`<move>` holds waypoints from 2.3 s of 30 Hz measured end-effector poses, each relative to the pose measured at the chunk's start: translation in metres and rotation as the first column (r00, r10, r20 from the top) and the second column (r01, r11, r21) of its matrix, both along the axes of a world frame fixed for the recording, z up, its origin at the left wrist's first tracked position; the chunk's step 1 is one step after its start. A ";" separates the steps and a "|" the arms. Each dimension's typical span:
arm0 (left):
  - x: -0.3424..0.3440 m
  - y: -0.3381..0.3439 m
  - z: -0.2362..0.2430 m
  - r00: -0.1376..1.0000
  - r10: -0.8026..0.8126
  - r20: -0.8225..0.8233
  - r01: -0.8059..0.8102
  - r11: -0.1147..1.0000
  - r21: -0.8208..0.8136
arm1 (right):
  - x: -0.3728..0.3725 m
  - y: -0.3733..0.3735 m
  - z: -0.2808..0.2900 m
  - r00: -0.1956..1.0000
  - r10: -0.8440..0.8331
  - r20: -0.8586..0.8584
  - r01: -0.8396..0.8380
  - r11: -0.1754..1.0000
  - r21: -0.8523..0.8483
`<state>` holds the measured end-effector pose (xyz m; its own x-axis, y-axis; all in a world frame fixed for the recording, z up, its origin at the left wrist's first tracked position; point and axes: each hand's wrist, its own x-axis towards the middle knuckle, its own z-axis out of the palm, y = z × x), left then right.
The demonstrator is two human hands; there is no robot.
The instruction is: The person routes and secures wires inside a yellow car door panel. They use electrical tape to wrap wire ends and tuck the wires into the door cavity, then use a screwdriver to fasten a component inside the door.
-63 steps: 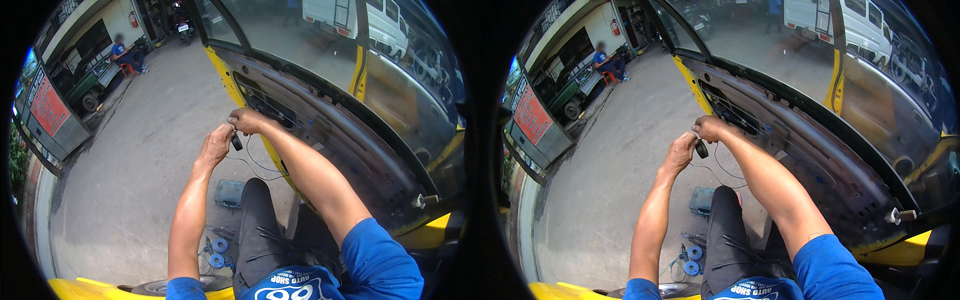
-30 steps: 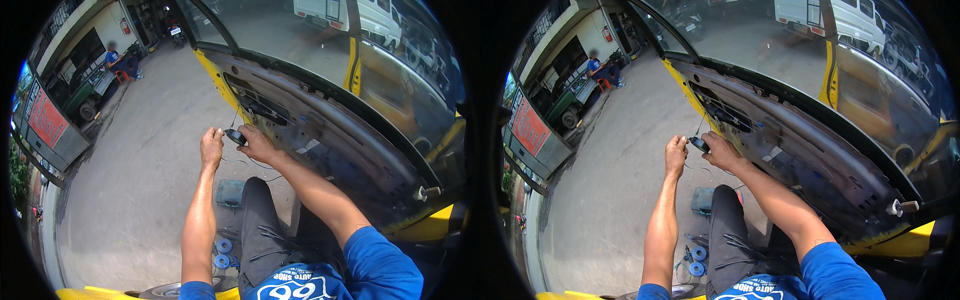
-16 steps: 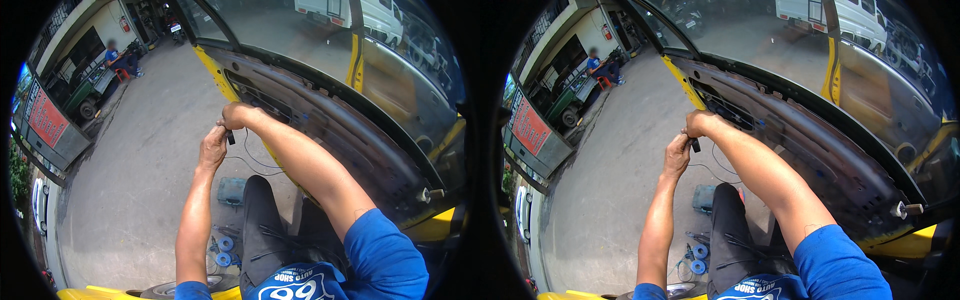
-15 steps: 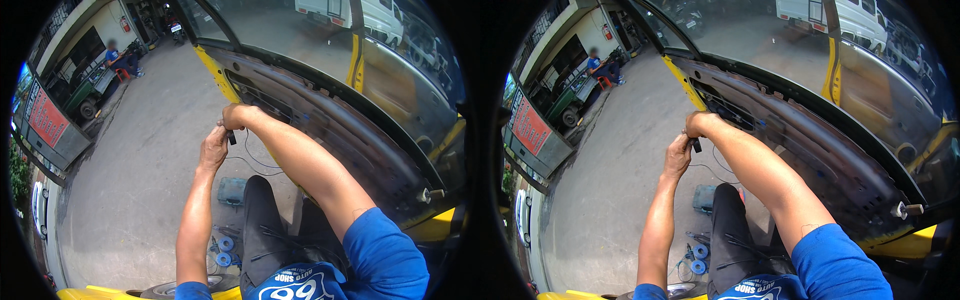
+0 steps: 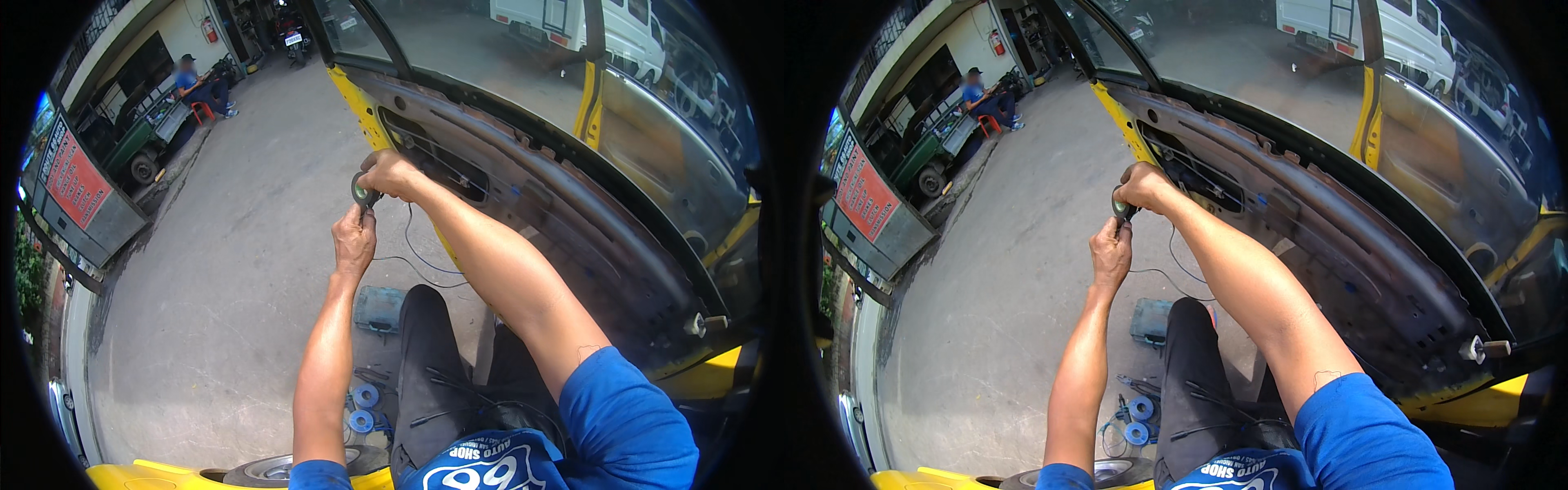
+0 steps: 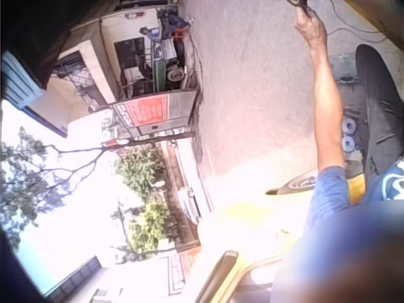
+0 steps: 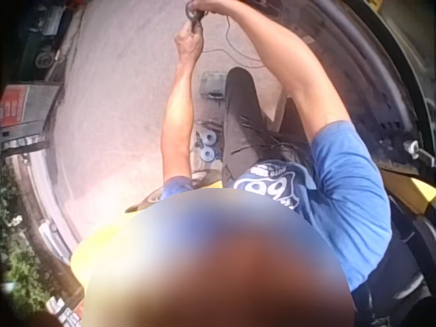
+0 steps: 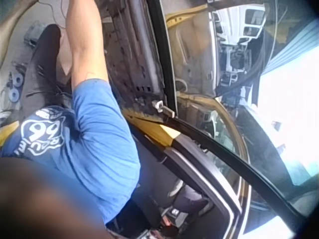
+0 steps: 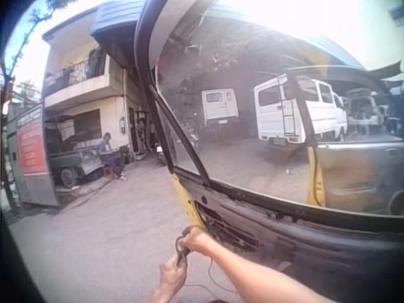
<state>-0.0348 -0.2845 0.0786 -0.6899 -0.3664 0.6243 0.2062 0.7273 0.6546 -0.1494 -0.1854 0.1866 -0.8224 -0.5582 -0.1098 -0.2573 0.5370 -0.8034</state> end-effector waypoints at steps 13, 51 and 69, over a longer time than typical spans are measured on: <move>-0.012 -0.007 0.017 0.985 -0.163 0.062 0.118 0.887 0.447 | 0.044 0.075 -0.097 0.854 0.071 -0.516 -0.172 0.973 -0.152; -0.022 -0.013 0.023 0.862 -0.463 0.206 0.210 0.697 0.686 | -0.019 0.051 -0.031 0.873 0.318 -0.369 -0.354 0.935 -0.031; -0.007 -0.024 0.023 0.777 -0.612 -0.149 0.453 0.379 0.806 | -0.022 0.048 -0.040 0.890 0.268 -0.369 -0.323 0.941 -0.096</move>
